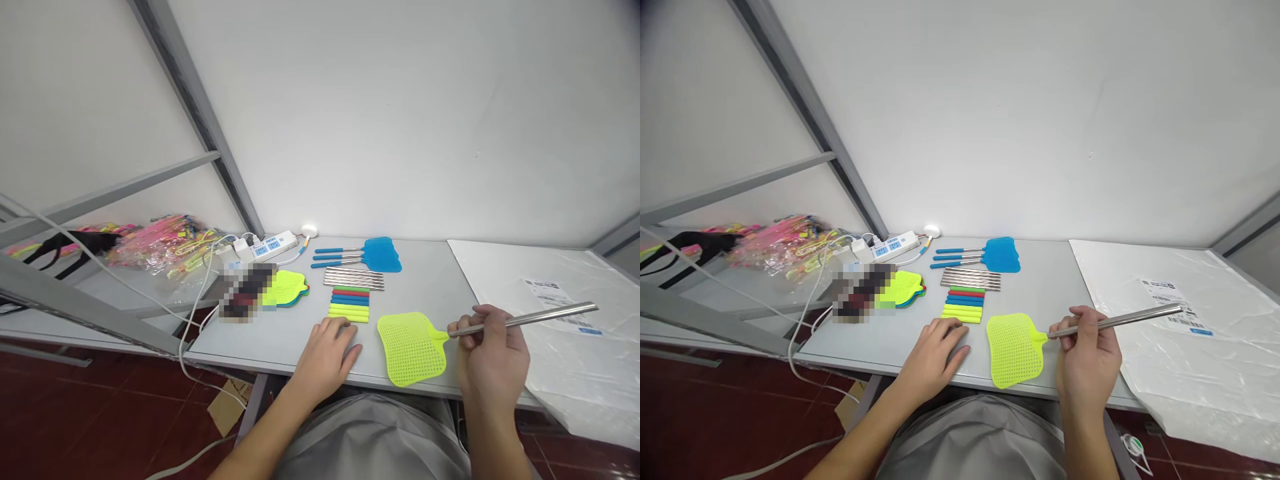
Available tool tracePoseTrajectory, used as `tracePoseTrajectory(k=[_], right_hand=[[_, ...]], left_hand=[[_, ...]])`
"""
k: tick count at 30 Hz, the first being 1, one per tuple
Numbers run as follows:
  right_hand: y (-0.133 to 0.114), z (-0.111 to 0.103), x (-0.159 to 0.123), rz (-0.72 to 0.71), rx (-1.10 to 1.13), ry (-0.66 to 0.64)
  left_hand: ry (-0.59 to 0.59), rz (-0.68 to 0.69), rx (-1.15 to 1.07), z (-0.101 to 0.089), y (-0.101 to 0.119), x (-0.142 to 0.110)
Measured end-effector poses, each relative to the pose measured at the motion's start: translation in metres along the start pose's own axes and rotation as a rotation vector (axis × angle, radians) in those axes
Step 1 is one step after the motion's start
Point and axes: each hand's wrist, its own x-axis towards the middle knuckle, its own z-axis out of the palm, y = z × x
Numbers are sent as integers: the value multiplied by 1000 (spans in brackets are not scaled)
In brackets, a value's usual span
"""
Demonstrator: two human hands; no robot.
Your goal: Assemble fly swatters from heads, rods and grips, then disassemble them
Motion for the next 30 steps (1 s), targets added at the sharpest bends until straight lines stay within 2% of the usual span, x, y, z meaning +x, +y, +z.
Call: tracePoseTrajectory(k=[8, 12, 15, 20, 22, 26, 30], right_hand=[[8, 2, -7, 66, -2, -49], [7, 5, -14, 69, 51, -117], [6, 7, -19, 104, 88, -164], [8, 14, -32, 206, 139, -271], [8, 18, -39, 243, 155, -343], [7, 24, -53, 284, 188, -526], [7, 24, -57, 337, 169, -603]], left_hand=[[7, -7, -55, -1, -1, -2], [24, -1, -173, -2, -3, -3], [89, -48, -455, -3, -1, -3], [280, -409, -1258, -9, 13, -5], [321, -498, -1448, -13, 21, -7], [413, -553, -1497, -24, 31, -13], [439, -540, -1444, -38, 33, -19]])
